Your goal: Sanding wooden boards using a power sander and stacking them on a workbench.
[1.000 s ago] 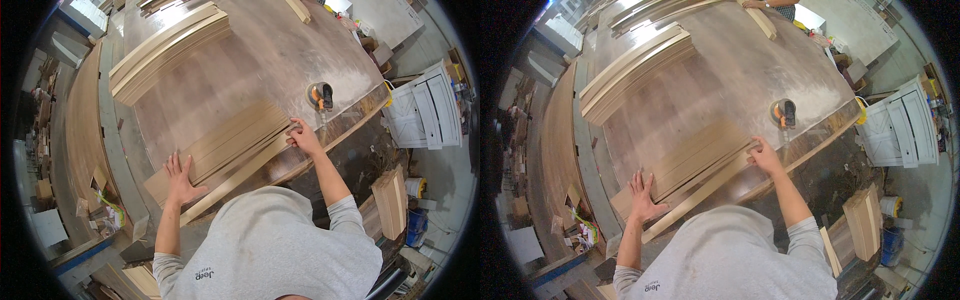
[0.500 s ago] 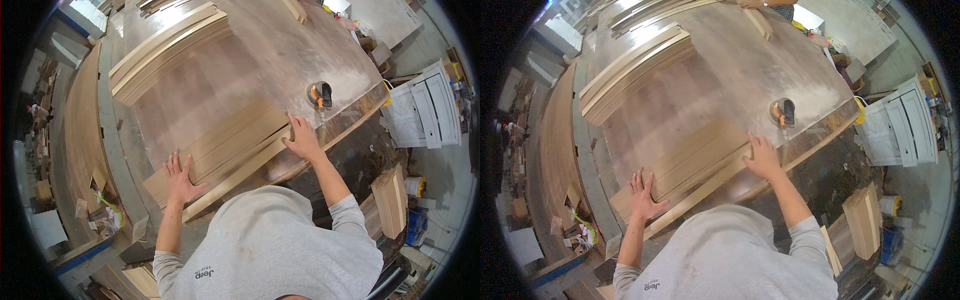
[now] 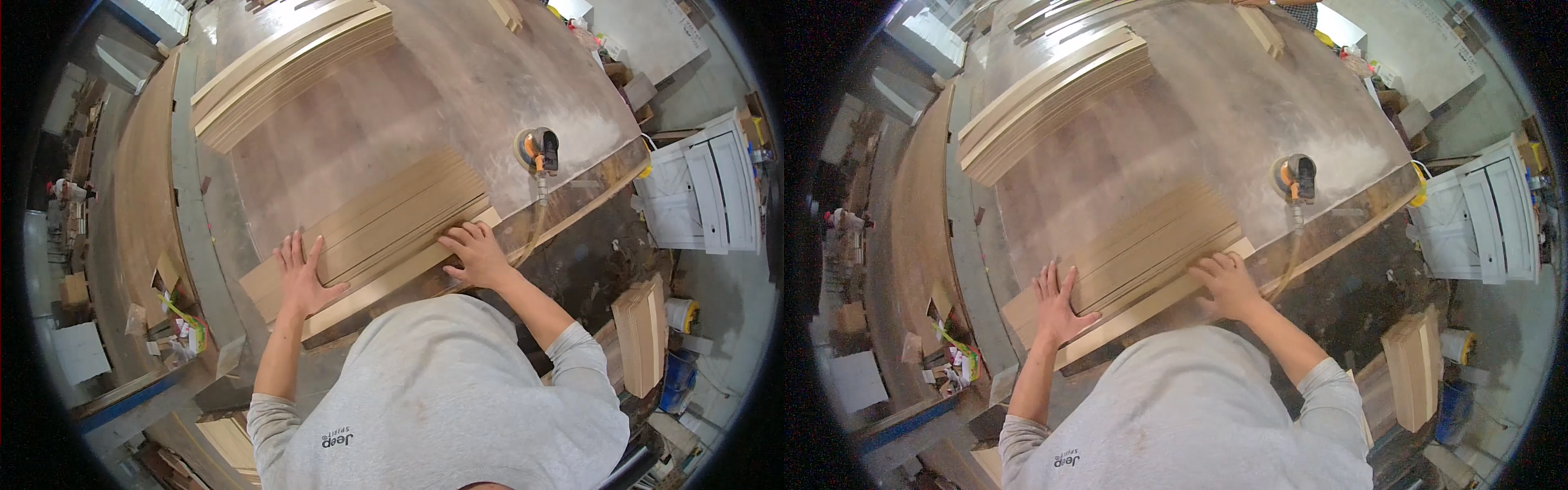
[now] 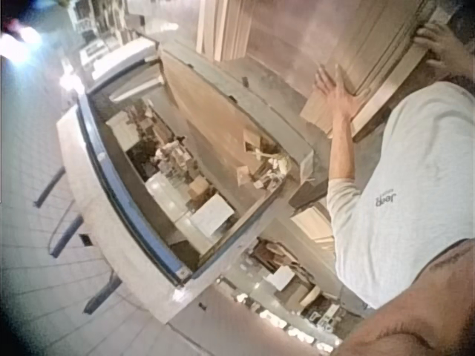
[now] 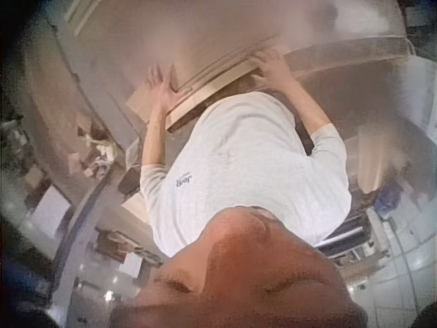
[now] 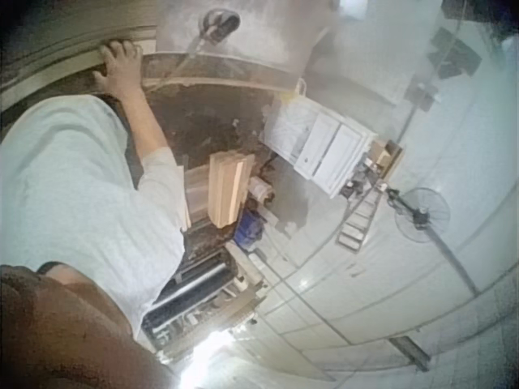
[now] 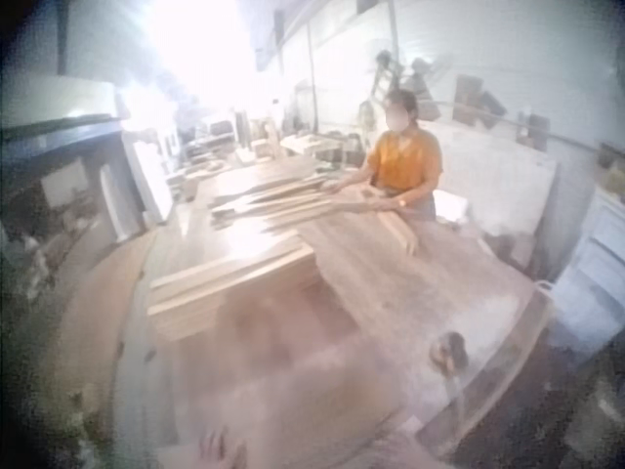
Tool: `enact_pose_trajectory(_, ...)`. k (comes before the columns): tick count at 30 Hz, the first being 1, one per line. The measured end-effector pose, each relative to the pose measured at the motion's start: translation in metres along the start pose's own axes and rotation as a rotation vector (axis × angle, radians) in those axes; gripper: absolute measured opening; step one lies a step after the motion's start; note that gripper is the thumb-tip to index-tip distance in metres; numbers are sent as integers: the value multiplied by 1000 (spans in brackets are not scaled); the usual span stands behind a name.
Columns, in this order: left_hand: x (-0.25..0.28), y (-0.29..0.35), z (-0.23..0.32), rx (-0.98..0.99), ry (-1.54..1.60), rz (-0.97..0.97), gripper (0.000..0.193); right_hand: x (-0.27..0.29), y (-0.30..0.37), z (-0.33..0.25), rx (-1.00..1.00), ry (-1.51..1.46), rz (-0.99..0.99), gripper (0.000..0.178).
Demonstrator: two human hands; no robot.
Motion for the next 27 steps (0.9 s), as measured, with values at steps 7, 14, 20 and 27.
enact_pose_trajectory(7, -10, 1, -4, -26, 39, 13, 117, -2, -16, 11, 249, -3, -25, 26)
enact_pose_trajectory(14, -11, 0, -7, -43, 24, 32, 118, 7, -28, 20, 233, 10, 70, 21)
enact_pose_trajectory(20, -10, 0, -8, -44, 23, 22, 117, 3, -25, 19, 212, -7, 97, 32)
enact_pose_trajectory(27, -8, -1, -8, -27, 31, -29, 123, 3, -33, 20, 84, 2, 199, 35)
Point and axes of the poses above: each hand's wrist, its own y-axis away from the middle knuckle, its own x-axis out of the back of the hand, z = x × y, the point moved 7 cm from there along -y, towards the middle knuckle, and after that the axes turned 7 degrees about y, right-handed, at the moved point
